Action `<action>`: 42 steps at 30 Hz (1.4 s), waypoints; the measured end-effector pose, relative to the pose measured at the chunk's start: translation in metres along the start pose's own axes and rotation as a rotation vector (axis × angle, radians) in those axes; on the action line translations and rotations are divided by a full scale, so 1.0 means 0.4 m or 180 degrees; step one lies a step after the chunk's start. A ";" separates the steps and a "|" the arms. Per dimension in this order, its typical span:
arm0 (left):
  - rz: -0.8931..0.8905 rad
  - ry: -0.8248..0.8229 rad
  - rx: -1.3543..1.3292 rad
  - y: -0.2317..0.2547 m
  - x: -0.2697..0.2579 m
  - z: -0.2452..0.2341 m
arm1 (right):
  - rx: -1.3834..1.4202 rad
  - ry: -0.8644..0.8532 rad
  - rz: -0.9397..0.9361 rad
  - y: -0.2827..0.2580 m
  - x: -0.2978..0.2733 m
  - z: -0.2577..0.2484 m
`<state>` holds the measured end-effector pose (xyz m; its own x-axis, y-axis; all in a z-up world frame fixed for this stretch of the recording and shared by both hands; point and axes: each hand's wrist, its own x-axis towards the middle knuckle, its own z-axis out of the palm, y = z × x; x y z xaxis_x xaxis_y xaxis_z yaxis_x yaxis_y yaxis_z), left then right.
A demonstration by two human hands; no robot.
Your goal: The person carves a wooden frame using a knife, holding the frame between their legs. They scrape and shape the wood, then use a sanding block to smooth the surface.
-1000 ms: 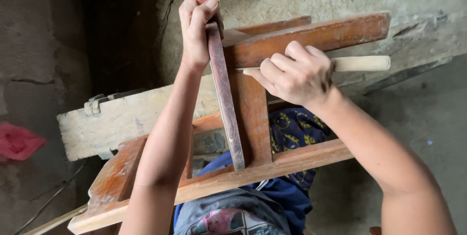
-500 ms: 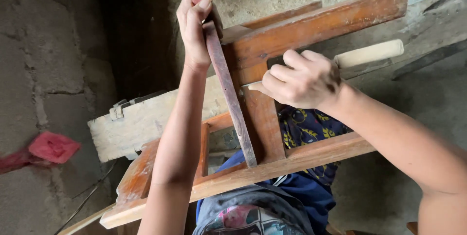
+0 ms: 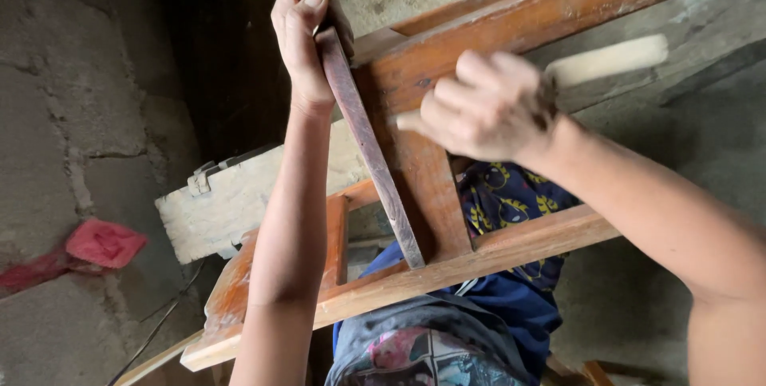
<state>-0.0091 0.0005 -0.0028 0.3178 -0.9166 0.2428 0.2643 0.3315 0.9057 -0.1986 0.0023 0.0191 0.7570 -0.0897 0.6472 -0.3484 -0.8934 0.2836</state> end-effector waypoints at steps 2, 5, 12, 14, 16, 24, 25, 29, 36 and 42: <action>0.0041 0.0015 -0.0062 0.004 0.005 0.000 | 0.0198 0.0102 -0.0159 -0.005 0.000 -0.003; 0.0369 0.0004 0.0346 0.006 0.004 0.002 | 0.0073 -0.0012 -0.0090 -0.008 0.018 -0.019; 0.0320 0.0056 0.0337 0.005 0.006 0.001 | 0.0109 -0.0056 -0.0080 -0.007 0.023 -0.011; 0.0154 0.0076 0.0255 0.006 0.002 0.006 | 0.0048 -0.0126 -0.0082 -0.014 0.025 -0.022; 0.0070 0.0107 0.0198 0.010 0.003 0.019 | -0.0151 -0.0111 0.0039 -0.021 0.020 -0.024; 0.0442 -0.0001 0.0325 0.013 0.014 0.014 | -0.0272 -0.0217 -0.0090 -0.011 0.027 -0.021; 0.0460 -0.0034 0.0308 0.012 0.010 0.014 | -0.0114 -0.0218 -0.0196 -0.017 0.015 -0.025; 0.0184 0.0029 0.0249 0.012 0.002 0.019 | -0.0211 -0.0266 -0.0166 -0.014 0.033 -0.038; 0.0320 0.0033 0.0457 0.024 0.004 0.018 | -0.0541 -0.0277 -0.0302 -0.007 0.049 -0.037; 0.0188 0.0076 0.0297 0.017 0.004 0.017 | -0.0453 -0.0297 -0.0238 -0.005 0.047 -0.037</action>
<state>-0.0128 -0.0002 0.0060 0.3521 -0.8901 0.2894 0.1588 0.3616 0.9187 -0.1920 0.0089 0.0413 0.8294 -0.0717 0.5540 -0.3589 -0.8284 0.4301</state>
